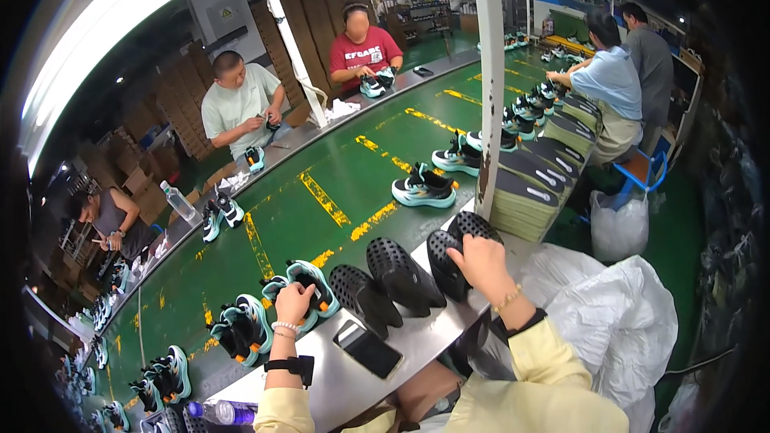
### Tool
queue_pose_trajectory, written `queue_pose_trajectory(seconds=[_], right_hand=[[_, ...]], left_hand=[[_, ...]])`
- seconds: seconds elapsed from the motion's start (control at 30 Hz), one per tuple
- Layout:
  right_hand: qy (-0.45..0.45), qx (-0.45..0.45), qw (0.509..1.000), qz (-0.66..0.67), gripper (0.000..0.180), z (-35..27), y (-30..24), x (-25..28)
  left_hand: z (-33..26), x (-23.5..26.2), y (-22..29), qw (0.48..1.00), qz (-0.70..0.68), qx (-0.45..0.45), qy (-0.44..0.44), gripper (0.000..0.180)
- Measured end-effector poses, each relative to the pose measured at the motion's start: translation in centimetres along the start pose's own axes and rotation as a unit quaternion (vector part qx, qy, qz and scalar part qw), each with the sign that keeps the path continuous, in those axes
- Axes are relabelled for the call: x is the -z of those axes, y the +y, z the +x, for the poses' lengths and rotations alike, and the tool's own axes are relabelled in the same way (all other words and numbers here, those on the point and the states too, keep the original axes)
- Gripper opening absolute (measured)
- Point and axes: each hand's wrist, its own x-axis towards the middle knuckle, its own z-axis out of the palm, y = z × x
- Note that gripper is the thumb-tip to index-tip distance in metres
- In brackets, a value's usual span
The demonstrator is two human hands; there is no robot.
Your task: Inspecting and assembling shoe components on a factory assembly line.
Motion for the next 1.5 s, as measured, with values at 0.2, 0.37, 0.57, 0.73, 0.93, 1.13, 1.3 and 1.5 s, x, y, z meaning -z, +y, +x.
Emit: queue_pose_trajectory(seconds=[0.2, 0.37, 0.57, 0.73, 0.93, 1.13, 1.3, 1.5], right_hand=[[-0.003, -0.024, 0.999, -0.028, 0.051, -0.9, 0.9, -1.6], [0.016, -0.004, 0.998, -0.062, 0.055, -1.4, 0.5, -2.2], [0.037, 0.025, 0.998, -0.055, 0.058, -1.1, 0.8, -2.4], [0.073, 0.051, 0.995, -0.038, 0.057, -1.2, 1.2, -3.9], [0.083, 0.03, 0.996, -0.012, 0.057, -1.6, 2.3, -1.7], [0.156, 0.038, 0.985, 0.069, 0.051, -1.1, -1.5, 6.0], [0.012, 0.143, 0.912, 0.384, 0.035, -4.4, -17.7, 14.6], [-0.115, 0.345, 0.928, 0.083, 0.044, -4.1, -32.6, 4.3]], left_hand=[[-2.7, 1.9, -0.4, 0.995, -0.086, -0.035, 0.035, 0.029], [-4.3, 2.9, -2.8, 0.988, -0.105, 0.001, 0.112, 0.02], [-10.4, 3.2, -6.1, 0.993, -0.077, 0.033, 0.081, 0.022], [-17.7, 4.8, -11.6, 0.983, -0.112, 0.043, 0.14, 0.024], [-22.7, 4.1, -12.2, 0.981, -0.148, 0.027, 0.119, 0.036], [-18.8, 2.1, -9.4, 0.957, -0.265, 0.021, 0.118, 0.061], [-14.5, -0.8, -8.2, 0.947, -0.26, 0.01, 0.191, 0.075], [-9.9, -3.5, -8.5, 0.825, -0.488, 0.069, 0.275, 0.053]])
